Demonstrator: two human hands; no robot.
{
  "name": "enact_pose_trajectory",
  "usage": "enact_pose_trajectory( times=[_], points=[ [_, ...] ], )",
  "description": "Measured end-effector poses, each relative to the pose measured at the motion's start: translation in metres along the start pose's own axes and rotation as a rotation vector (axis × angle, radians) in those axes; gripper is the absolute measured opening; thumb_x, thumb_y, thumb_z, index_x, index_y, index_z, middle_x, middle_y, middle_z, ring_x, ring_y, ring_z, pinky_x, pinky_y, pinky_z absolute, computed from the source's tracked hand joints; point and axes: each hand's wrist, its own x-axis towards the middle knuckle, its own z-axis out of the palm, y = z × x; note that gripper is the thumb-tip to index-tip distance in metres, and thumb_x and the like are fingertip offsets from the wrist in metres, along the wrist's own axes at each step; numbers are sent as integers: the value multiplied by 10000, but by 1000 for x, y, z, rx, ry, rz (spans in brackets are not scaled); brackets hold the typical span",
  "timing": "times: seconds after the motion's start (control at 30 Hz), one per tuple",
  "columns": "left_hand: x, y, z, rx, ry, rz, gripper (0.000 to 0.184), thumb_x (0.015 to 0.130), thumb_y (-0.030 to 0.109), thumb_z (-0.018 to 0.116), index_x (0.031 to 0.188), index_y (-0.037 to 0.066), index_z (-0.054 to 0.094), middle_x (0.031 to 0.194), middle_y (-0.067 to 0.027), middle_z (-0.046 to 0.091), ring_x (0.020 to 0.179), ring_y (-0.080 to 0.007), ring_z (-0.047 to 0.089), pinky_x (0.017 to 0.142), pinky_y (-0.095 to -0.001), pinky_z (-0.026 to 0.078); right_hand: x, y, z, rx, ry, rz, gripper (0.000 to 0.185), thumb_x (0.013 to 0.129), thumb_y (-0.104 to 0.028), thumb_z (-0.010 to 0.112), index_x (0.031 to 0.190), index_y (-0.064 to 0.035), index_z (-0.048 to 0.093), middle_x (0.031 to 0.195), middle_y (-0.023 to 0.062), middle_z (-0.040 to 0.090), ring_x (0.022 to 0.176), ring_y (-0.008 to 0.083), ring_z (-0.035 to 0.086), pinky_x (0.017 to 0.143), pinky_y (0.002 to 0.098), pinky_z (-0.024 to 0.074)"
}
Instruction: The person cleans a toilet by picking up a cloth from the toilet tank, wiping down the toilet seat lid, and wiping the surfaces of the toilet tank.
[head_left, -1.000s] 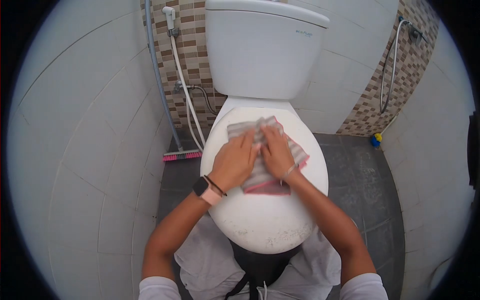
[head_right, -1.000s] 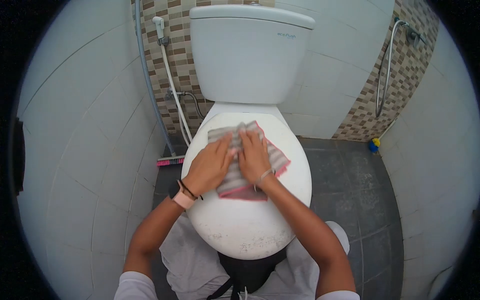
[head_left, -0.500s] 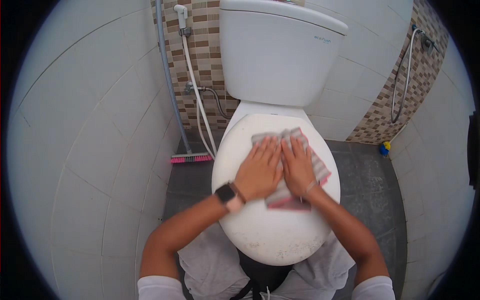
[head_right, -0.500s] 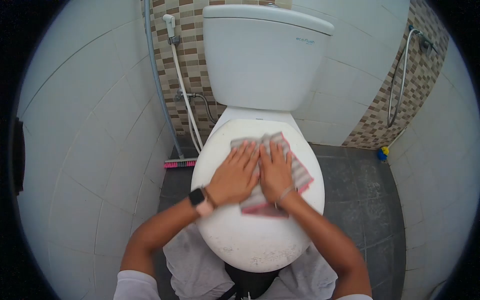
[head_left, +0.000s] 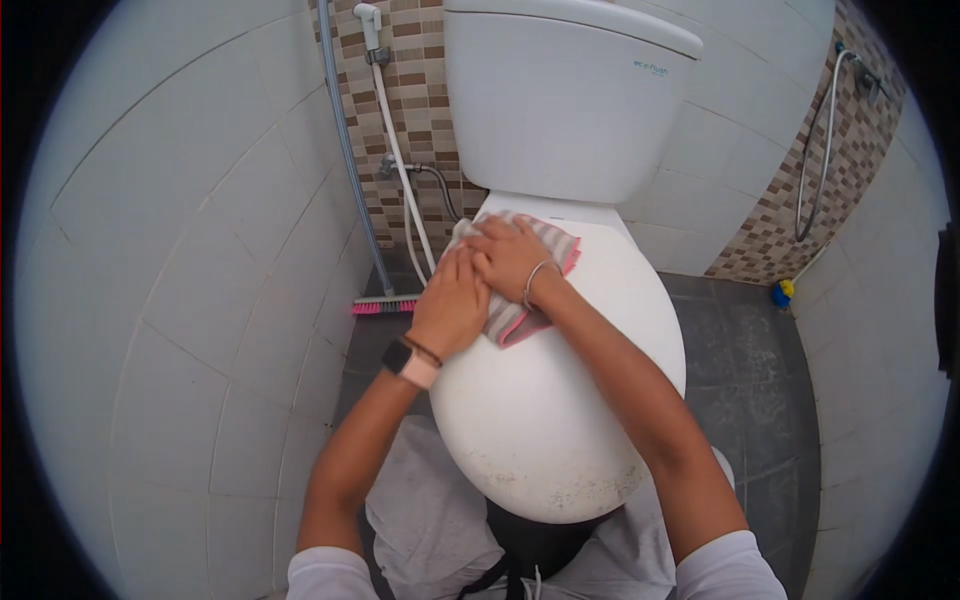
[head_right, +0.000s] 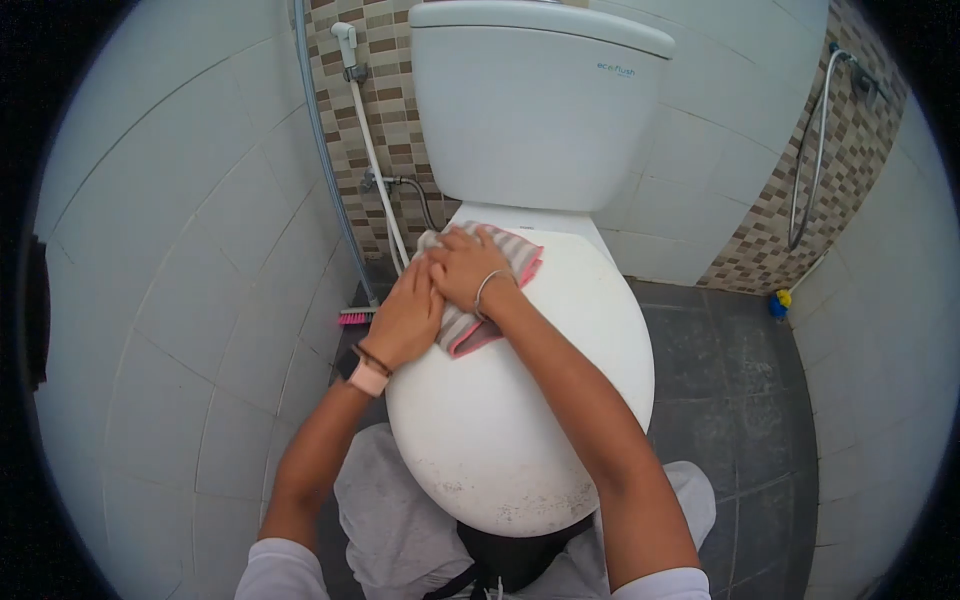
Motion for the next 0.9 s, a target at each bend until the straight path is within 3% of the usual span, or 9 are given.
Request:
enact_pose_trajectory(
  times=[0.17,0.37,0.47,0.57,0.67,0.7,0.8,0.83,0.9],
  points=[
    [-45,40,-43,-29,-35,-246,523,953,212,481,1345,-123,391,1122,-264,587,973,-404,608,890,-459,489,-17,-40,-8,53,-85,-180,435,973,-344,363,1240,-156,651,1375,72,554,1383,238,410,1188,503,197],
    [-112,60,-53,86,13,-254,432,966,208,471,1267,-101,461,956,-269,629,829,-418,632,744,-481,518,-50,-82,-11,63,-156,-362,404,961,-342,398,1164,-155,693,1318,60,581,1355,215,433,1185,484,186],
    [-139,93,-74,44,-128,-431,404,974,212,468,1228,-101,484,881,-264,645,739,-426,638,648,-496,517,-78,-101,-10,105,-142,-445,383,947,-331,457,1163,-115,688,1320,86,573,1370,237,410,1186,495,176],
    [-161,124,-93,-58,-326,-605,426,999,218,418,1307,-76,425,950,-289,648,779,-501,613,678,-554,496,-118,-118,-7,119,-68,-492,373,923,-322,509,1167,-93,675,1324,93,564,1375,255,396,1181,504,186],
    [-195,135,-91,-153,-413,-554,440,994,218,424,1319,-79,418,965,-310,634,840,-505,607,716,-554,494,-159,-132,-22,113,-29,-470,374,890,-318,557,1173,-95,660,1346,92,542,1373,268,392,1170,510,214],
    [-204,138,-91,-325,-357,-502,486,1010,232,413,1363,-101,378,1164,-358,557,1030,-495,574,866,-513,480,-171,-134,-30,113,-26,-452,376,887,-323,565,1170,-95,660,1361,95,534,1379,271,385,1168,514,218],
    [-214,146,-86,-370,-227,-440,556,1027,255,402,1421,-123,299,1391,-375,361,1277,-495,411,1058,-489,362,-204,-144,-29,132,29,-333,367,895,-343,574,1169,-113,654,1448,93,485,1407,275,363,1149,524,260],
    [-215,144,-88,-246,-281,-344,597,1037,260,402,1453,-133,232,1497,-347,170,1391,-504,227,1147,-493,242,-213,-147,-33,123,48,-295,359,900,-341,571,1173,-124,653,1468,91,472,1408,275,366,1142,525,274],
    [-215,147,-92,-246,-280,-338,619,1022,244,448,1458,-128,212,1500,-351,159,1414,-506,188,1151,-522,227,-228,-152,-37,126,60,-224,370,914,-335,553,1212,-131,633,1500,101,444,1413,283,371,1140,526,283]
  ],
)
